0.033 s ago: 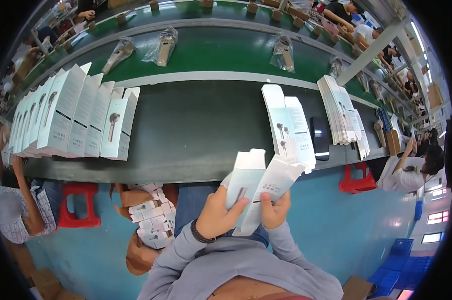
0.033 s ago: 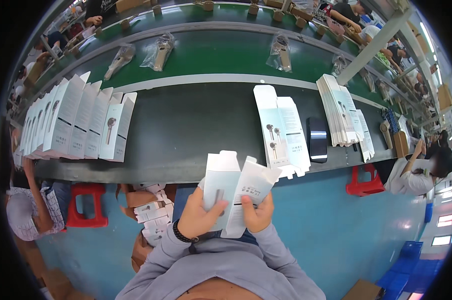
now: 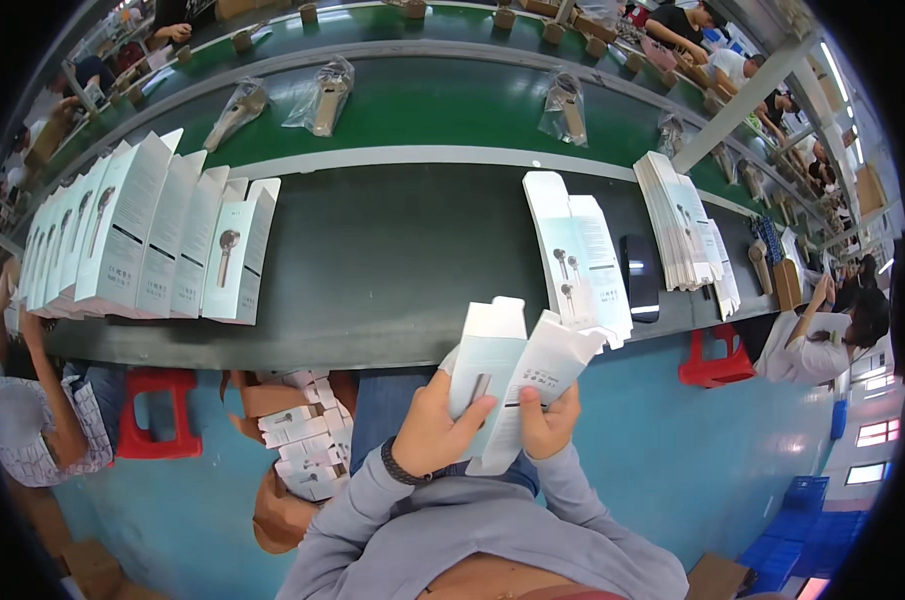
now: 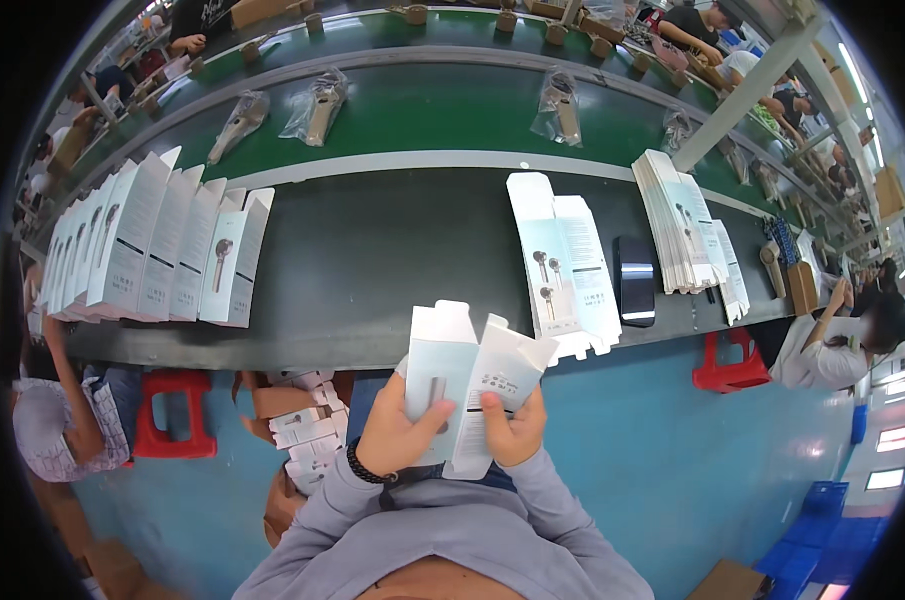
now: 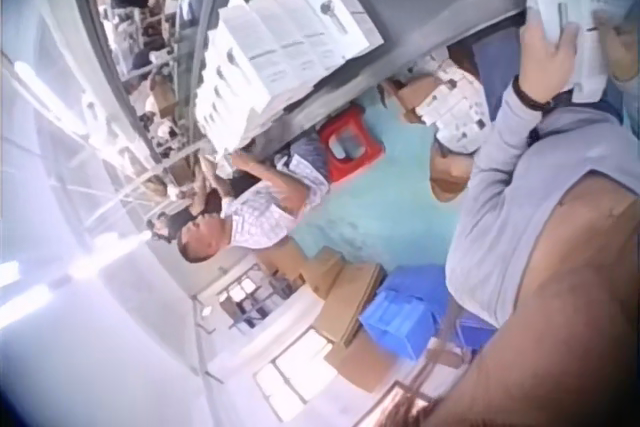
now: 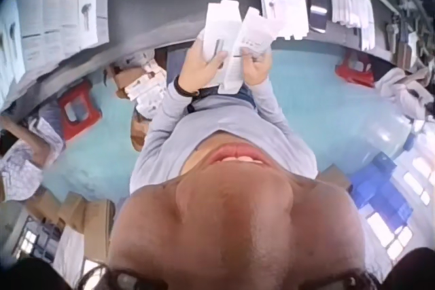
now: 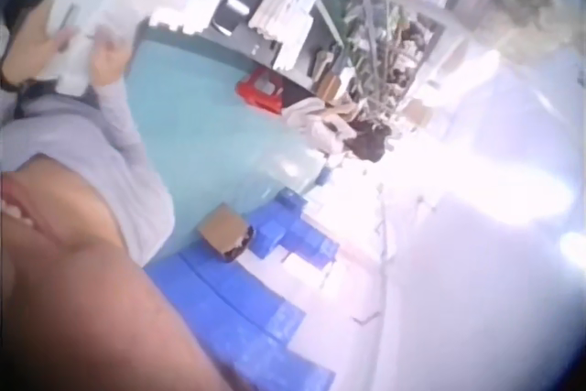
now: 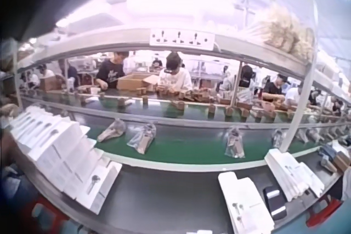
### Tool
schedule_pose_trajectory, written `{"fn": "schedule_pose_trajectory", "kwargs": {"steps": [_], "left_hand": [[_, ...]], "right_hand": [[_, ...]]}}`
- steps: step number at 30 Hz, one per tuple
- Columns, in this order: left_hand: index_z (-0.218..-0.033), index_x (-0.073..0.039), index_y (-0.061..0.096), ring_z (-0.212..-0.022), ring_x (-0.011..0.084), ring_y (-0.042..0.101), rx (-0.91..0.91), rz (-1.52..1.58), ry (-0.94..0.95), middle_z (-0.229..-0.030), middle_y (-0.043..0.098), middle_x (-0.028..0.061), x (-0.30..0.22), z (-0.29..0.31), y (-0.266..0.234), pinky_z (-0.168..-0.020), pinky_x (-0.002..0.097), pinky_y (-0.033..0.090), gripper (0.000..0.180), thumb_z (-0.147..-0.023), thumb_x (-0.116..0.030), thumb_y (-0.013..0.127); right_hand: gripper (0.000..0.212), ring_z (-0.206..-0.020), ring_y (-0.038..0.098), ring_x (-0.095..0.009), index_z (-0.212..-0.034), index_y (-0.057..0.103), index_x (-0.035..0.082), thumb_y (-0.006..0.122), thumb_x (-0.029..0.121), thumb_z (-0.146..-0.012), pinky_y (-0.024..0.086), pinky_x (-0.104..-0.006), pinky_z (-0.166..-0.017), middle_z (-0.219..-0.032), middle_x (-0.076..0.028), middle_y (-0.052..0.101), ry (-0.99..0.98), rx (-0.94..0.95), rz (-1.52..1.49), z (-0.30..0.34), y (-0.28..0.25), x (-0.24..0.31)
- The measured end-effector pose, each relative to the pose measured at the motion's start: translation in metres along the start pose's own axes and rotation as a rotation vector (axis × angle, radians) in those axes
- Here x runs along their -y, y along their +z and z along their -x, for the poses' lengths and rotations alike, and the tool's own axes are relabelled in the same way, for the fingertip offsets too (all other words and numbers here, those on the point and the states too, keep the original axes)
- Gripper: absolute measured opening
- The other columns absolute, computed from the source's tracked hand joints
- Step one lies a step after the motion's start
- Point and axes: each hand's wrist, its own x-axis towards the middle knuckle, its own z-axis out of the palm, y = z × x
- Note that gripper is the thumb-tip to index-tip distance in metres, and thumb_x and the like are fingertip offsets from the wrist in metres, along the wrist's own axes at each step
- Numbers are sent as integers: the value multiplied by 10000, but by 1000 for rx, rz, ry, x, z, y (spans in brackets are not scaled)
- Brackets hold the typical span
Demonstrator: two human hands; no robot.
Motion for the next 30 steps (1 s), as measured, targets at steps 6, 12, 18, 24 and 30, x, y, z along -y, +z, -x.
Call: {"fn": "schedule_pose_trajectory", "kwargs": {"steps": [6,12,18,24,30], "left_hand": [[-1400,-31,12,-1283,218,271,556,757,11,-1377,293,118,13,-17,-19,-1038,349,203,997,-752,-373,687],[-1383,-3,27,-1291,234,238,459,644,163,-1399,208,127,70,-6,6,-1041,363,204,1214,-581,-559,750],[-1361,40,65,-1227,289,338,208,107,88,-1309,317,209,56,-4,12,-1002,387,278,1074,-632,-265,794],[-1375,1,95,-1261,497,138,129,-323,561,-1408,105,285,44,-5,7,-994,591,128,967,-751,-571,562],[-1275,-53,411,-1297,461,132,202,-396,642,-1270,426,183,22,-15,-13,-965,650,57,693,-820,-574,444]], "right_hand": [[596,-958,542,-164,-1235,326,-55,604,289,-836,431,-284,-830,-1080,-106,546,-3,149,-12,-21,-5,6],[626,-753,520,-116,-1292,313,-25,583,313,-840,403,-227,-665,-945,-81,530,-48,251,154,-23,1,-7],[809,-1009,460,-156,-1344,216,5,626,423,-785,391,-288,-823,-1141,-100,449,-46,146,-136,-18,-3,1],[929,-1180,376,-204,-1358,146,-19,674,436,-743,308,-333,-975,-1289,-134,361,-21,228,-23,-13,-8,-4],[891,-1170,385,-238,-1359,165,-21,655,417,-757,311,-335,-964,-1278,-160,365,-10,364,39,-8,-6,-5]]}}
